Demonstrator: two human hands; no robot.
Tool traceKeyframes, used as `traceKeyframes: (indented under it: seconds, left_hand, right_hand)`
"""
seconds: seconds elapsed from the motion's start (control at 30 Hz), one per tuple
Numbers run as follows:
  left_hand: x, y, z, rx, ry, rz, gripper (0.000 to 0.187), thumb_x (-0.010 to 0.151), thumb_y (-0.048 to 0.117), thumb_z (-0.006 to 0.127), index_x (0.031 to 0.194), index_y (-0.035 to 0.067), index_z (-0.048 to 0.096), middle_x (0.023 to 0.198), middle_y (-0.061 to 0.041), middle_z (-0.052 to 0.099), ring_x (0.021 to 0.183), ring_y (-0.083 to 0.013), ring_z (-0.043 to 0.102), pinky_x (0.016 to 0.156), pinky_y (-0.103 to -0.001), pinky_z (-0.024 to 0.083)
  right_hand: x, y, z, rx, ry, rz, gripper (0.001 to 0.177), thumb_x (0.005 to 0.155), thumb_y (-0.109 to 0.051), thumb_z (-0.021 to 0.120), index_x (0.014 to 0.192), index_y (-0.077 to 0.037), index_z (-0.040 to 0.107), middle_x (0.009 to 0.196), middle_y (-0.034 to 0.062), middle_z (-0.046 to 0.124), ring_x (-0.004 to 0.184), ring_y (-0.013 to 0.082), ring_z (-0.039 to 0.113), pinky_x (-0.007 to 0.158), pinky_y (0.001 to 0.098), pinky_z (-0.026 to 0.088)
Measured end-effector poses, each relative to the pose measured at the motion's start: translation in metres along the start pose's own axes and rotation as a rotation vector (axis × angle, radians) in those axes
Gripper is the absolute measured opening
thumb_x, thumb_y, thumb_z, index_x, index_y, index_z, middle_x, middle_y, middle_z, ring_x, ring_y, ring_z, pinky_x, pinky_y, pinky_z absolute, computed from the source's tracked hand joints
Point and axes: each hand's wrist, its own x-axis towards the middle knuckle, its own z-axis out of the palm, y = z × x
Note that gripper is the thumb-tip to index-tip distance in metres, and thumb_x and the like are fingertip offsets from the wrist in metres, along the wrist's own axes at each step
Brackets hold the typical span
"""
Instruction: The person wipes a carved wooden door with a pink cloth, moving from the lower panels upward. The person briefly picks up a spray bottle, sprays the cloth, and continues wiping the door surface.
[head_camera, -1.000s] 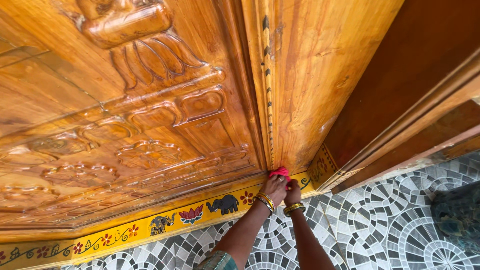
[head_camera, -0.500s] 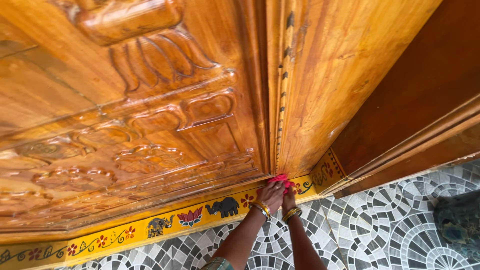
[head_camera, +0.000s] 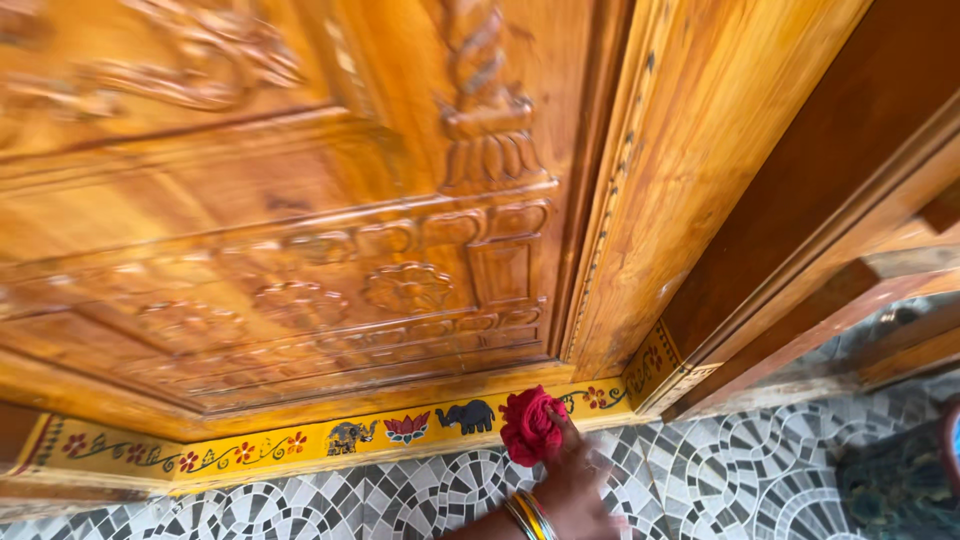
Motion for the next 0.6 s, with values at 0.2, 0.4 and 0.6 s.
traceKeyframes:
  seconds: [0.2, 0.4, 0.6]
  left_hand:
    - [-0.043, 0.123, -0.082, -0.077, 0.125, 0.081, 0.075, 0.075, 0.009, 0.071, 0.143, -0.012, 0.047, 0.148, -0.036, 0.039, 0.133, -0.0482, 0.043, 0.107, -0.054, 0.040]
    - [-0.138, 0.225, -0.122, -0.042, 0.197, 0.159, 0.080, 0.070, 0.013, 0.076, 0.142, -0.007, 0.049, 0.148, -0.035, 0.039, 0.134, -0.0502, 0.042, 0.104, -0.056, 0.041]
    - [-0.211, 0.295, -0.179, 0.060, 0.287, 0.207, 0.084, 0.066, 0.016, 0.082, 0.142, -0.002, 0.051, 0.148, -0.035, 0.039, 0.135, -0.0522, 0.042, 0.101, -0.058, 0.042]
  right_hand:
    - [-0.039, -0.012, 0.098, -0.082, -0.124, 0.018, 0.053, 0.096, -0.023, 0.054, 0.139, 0.007, 0.047, 0.135, 0.0324, 0.060, 0.120, 0.0473, 0.064, 0.102, 0.0590, 0.053]
    - [-0.081, 0.018, 0.176, -0.360, -0.009, 0.020, 0.042, 0.096, -0.015, 0.059, 0.135, 0.000, 0.053, 0.126, 0.0198, 0.068, 0.113, 0.0348, 0.069, 0.099, 0.0521, 0.058]
    - [-0.114, 0.037, 0.226, -0.521, -0.073, 0.016, 0.033, 0.097, -0.014, 0.060, 0.127, 0.000, 0.058, 0.115, 0.0173, 0.072, 0.102, 0.0316, 0.073, 0.093, 0.0499, 0.059]
